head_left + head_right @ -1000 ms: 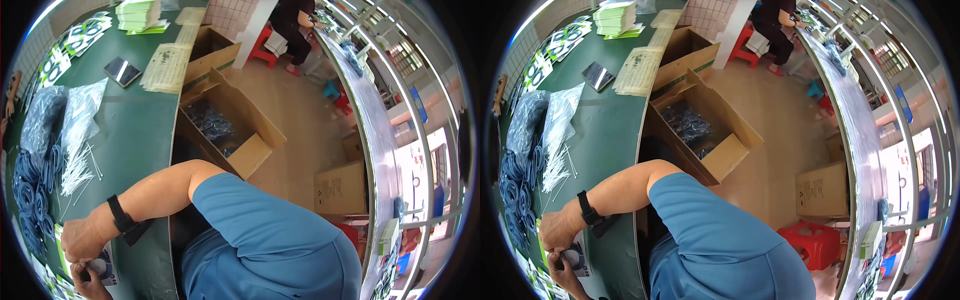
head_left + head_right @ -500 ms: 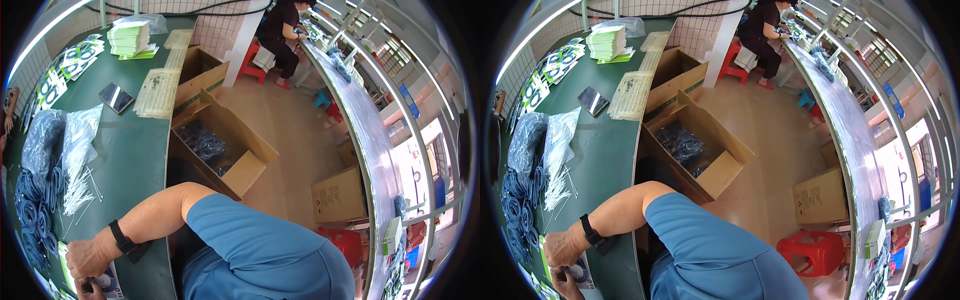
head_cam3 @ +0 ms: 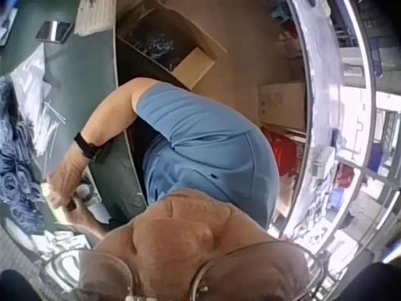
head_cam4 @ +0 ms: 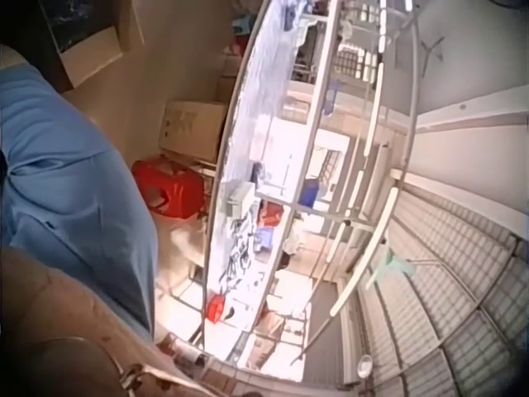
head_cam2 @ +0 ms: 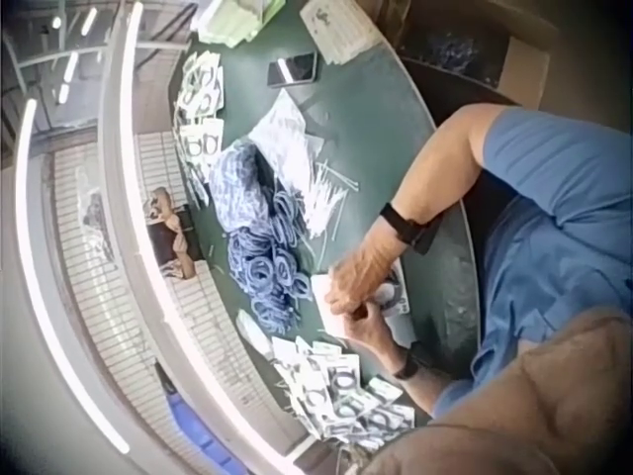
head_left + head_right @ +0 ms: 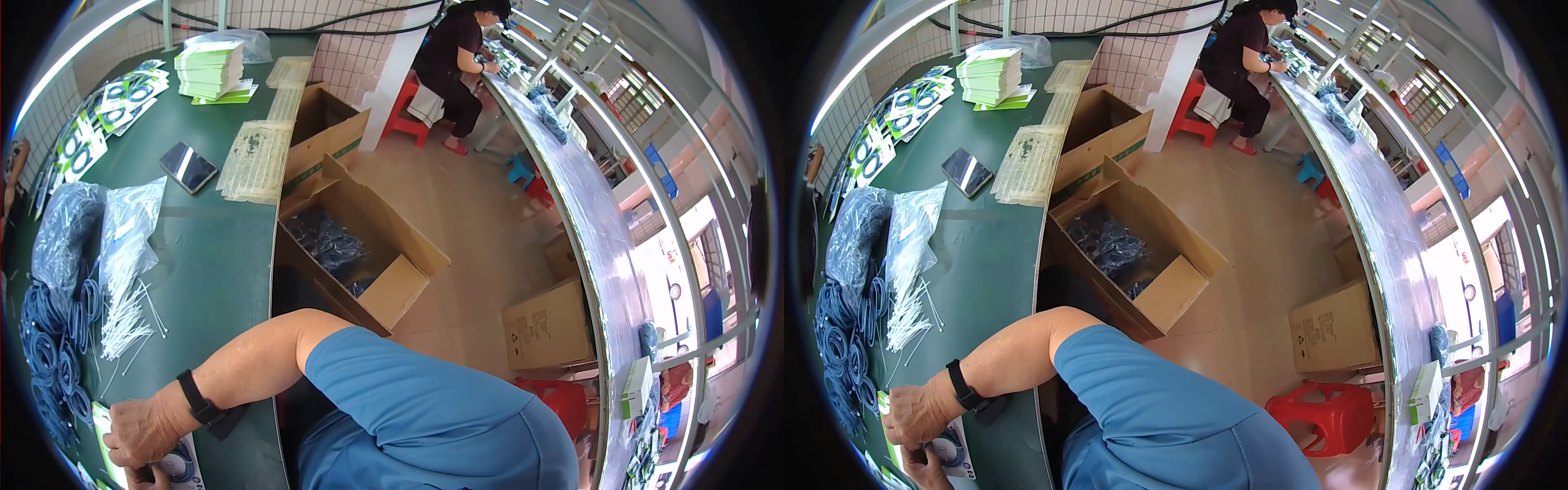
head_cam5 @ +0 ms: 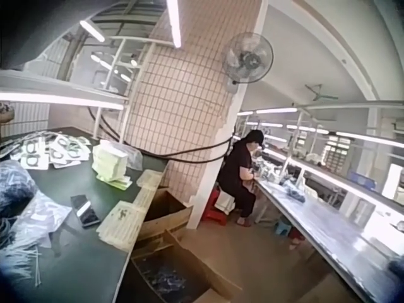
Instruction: The person places a coiled cable onto a cardboard backing, threads a zip tie through the holes to secure it, and pulls the tie tight by hand. The person then sets the packaged cable aside and repeats the process with a second cable and card.
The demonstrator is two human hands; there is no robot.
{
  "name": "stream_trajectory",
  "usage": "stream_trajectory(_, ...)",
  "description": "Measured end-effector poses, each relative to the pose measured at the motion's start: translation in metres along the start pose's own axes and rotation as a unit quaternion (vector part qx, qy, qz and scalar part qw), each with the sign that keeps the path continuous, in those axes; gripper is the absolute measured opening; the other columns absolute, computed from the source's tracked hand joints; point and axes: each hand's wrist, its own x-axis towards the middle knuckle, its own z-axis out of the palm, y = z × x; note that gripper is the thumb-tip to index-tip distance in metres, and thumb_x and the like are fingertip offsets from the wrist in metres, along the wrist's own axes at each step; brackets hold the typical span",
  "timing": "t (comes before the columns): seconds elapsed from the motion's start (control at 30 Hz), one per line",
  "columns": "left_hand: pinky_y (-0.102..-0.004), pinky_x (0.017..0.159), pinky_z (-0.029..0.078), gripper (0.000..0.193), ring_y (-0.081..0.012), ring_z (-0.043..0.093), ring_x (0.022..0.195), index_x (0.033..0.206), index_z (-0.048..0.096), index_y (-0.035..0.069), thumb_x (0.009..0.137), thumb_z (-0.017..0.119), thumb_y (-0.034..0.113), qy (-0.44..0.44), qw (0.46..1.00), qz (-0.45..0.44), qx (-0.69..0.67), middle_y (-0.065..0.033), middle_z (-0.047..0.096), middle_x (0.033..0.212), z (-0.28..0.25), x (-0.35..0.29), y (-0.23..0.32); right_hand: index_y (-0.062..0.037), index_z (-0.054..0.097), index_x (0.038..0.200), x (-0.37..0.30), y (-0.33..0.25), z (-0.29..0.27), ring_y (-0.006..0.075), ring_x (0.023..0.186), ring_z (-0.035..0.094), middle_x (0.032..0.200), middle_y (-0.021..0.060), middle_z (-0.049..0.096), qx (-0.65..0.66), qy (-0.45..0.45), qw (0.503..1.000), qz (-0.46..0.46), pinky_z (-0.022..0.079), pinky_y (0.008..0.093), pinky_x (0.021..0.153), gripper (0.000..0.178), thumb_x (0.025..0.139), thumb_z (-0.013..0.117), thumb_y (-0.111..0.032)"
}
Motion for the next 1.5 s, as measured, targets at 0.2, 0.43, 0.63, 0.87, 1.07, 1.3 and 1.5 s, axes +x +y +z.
stream_trajectory(0.2, -0.0308, 0.073, 0.050, 0.015, -0.0170, 0.062, 0.082, 0.099, 0.064, -0.003, 0.087, 0.073, 0.001, 0.002, 0.999, 0.019, -0.034, -0.0086, 0.067, 0.090, 0.002, 0.000, -0.013, -0.0050, 0.067, 0.074, 0.006, -0.013, 0.016, 0.0347, 0.066, 0.070, 0.072, 0.0140, 0.068, 0.067, 0.000, 0.996, 0.053, 0.054, 0.0472, 0.057, 0.026, 0.072, 0.073, -0.030)
stream_trajectory(0.43, -0.0277, 0.063, 0.048, 0.017, -0.0081, 0.059, 0.070, 0.096, 0.071, -0.003, 0.083, 0.072, 0.008, -0.062, 0.996, -0.061, -0.024, -0.0007, 0.067, 0.077, 0.025, 0.015, 0.053, -0.0028, 0.076, 0.082, -0.008, 0.024, -0.055, 0.0442, 0.079, 0.070, 0.084, 0.0232, 0.071, 0.227, -0.146, 0.936, 0.228, 0.056, 0.0509, 0.068, 0.032, 0.079, 0.069, -0.034)
stream_trajectory(0.63, -0.0254, 0.066, 0.050, 0.015, -0.0069, 0.059, 0.074, 0.090, 0.068, -0.003, 0.075, 0.071, 0.002, -0.036, 0.985, -0.063, -0.157, -0.0010, 0.065, 0.080, 0.007, -0.011, 0.031, 0.0023, 0.069, 0.092, 0.012, 0.005, -0.049, 0.0130, 0.065, 0.062, 0.075, 0.0105, 0.067, 0.319, -0.163, 0.908, 0.217, 0.052, 0.0288, 0.062, 0.007, 0.091, 0.070, -0.005)
stream_trajectory(0.87, -0.0255, 0.069, 0.051, 0.013, -0.0072, 0.060, 0.075, 0.088, 0.067, -0.004, 0.075, 0.068, 0.000, -0.047, 0.979, -0.057, -0.188, -0.0027, 0.067, 0.079, 0.006, -0.014, 0.028, 0.0013, 0.068, 0.095, 0.010, -0.001, -0.042, 0.0066, 0.067, 0.056, 0.073, 0.0025, 0.062, 0.304, -0.174, 0.906, 0.238, 0.049, 0.0269, 0.061, 0.011, 0.095, 0.073, -0.008)
stream_trajectory(1.07, -0.0276, 0.071, 0.052, 0.014, -0.0086, 0.059, 0.074, 0.087, 0.067, -0.005, 0.074, 0.065, -0.001, -0.023, 0.986, -0.009, -0.165, -0.0045, 0.066, 0.078, 0.009, -0.013, 0.029, 0.0008, 0.065, 0.090, 0.024, -0.008, -0.057, 0.0276, 0.065, 0.065, 0.076, 0.0158, 0.065, 0.284, -0.162, 0.913, 0.243, 0.051, 0.0355, 0.060, 0.010, 0.091, 0.072, -0.005)
stream_trajectory(1.3, -0.0245, 0.089, 0.055, 0.012, -0.0061, 0.063, 0.087, 0.091, 0.065, -0.003, 0.079, 0.067, -0.006, -0.051, 0.991, -0.027, -0.120, -0.0009, 0.068, 0.090, 0.006, -0.012, 0.035, 0.0016, 0.063, 0.089, 0.027, -0.009, -0.057, 0.0271, 0.063, 0.064, 0.073, 0.0161, 0.063, 0.254, -0.164, 0.927, 0.224, 0.049, 0.0347, 0.059, 0.011, 0.091, 0.072, -0.003)
stream_trajectory(1.5, -0.0246, 0.089, 0.055, 0.012, -0.0062, 0.063, 0.088, 0.091, 0.065, -0.003, 0.080, 0.066, -0.007, -0.045, 0.993, -0.027, -0.108, -0.0014, 0.068, 0.090, 0.007, -0.014, 0.037, 0.0009, 0.063, 0.089, 0.025, -0.009, -0.053, 0.0306, 0.064, 0.065, 0.075, 0.0166, 0.064, 0.234, -0.143, 0.942, 0.193, 0.050, 0.0359, 0.059, 0.009, 0.091, 0.072, -0.003)
